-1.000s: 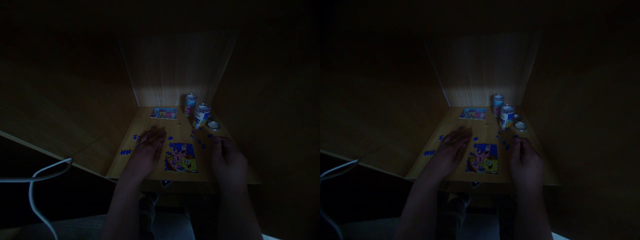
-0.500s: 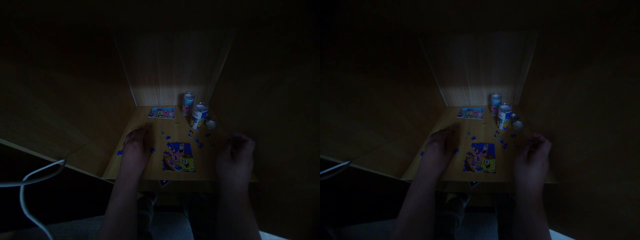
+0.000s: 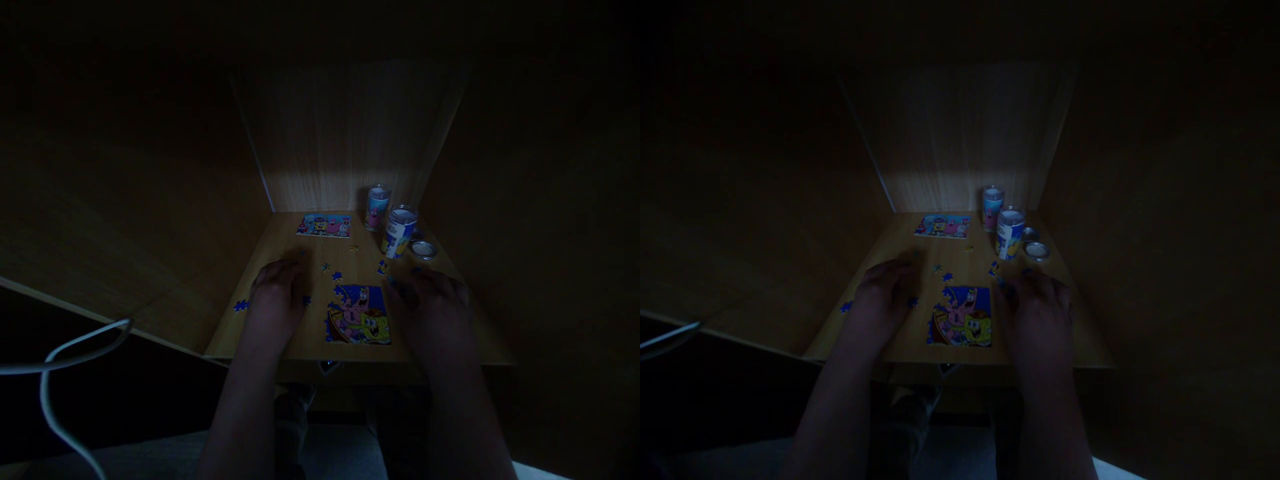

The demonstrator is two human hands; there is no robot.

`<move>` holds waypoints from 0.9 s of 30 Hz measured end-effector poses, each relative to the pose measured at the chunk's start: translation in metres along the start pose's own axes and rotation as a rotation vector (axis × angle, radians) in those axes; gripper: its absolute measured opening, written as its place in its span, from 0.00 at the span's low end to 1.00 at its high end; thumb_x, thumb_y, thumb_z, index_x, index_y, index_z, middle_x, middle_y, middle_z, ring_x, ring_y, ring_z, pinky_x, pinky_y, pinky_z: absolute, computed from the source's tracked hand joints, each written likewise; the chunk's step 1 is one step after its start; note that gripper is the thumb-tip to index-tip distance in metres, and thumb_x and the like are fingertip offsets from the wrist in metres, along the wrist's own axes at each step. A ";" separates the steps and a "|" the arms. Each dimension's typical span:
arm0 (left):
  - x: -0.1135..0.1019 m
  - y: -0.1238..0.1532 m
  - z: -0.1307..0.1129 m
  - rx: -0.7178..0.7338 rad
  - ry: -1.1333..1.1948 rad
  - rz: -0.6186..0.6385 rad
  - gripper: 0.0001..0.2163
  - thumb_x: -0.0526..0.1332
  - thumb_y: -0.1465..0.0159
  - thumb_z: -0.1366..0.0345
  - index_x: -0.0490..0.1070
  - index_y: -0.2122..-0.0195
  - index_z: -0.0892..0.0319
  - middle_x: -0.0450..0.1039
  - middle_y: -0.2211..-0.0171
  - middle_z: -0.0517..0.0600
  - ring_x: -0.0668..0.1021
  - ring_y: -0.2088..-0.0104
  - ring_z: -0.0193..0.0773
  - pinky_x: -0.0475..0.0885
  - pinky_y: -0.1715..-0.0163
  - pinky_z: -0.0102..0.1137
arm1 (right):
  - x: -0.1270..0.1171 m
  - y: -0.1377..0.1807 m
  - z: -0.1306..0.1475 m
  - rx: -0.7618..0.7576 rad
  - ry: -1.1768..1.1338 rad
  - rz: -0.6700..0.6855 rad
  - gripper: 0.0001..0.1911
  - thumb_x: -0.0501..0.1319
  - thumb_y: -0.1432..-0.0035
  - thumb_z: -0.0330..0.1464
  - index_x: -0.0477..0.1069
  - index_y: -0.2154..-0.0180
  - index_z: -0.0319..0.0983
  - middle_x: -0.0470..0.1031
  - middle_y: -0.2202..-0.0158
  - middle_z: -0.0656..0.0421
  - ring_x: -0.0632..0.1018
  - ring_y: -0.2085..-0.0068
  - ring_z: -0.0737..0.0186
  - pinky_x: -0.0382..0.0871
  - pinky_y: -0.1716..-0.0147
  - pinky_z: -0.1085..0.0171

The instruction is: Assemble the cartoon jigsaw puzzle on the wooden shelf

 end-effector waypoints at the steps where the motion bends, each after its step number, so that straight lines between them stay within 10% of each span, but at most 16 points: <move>1: -0.001 0.000 0.001 -0.021 0.009 -0.012 0.17 0.59 0.34 0.75 0.82 0.47 0.59 0.83 0.44 0.59 0.81 0.41 0.55 0.76 0.36 0.51 | 0.000 0.000 0.000 0.008 0.009 0.003 0.18 0.64 0.28 0.49 0.83 0.52 0.44 0.81 0.44 0.45 0.75 0.40 0.37 0.70 0.42 0.39; 27: -0.024 0.010 0.010 -0.261 -0.060 -0.143 0.22 0.58 0.39 0.78 0.80 0.45 0.60 0.84 0.47 0.60 0.84 0.45 0.55 0.80 0.42 0.48 | 0.002 -0.003 0.005 -0.089 -0.029 0.012 0.13 0.61 0.28 0.39 0.82 0.54 0.39 0.82 0.45 0.45 0.77 0.40 0.43 0.68 0.36 0.44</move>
Point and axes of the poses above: each hand's wrist, its own y-axis away from the middle knuckle, its own x-axis out of the palm, z = x × y, the point moved 3 cm from there along -y, towards the middle knuckle
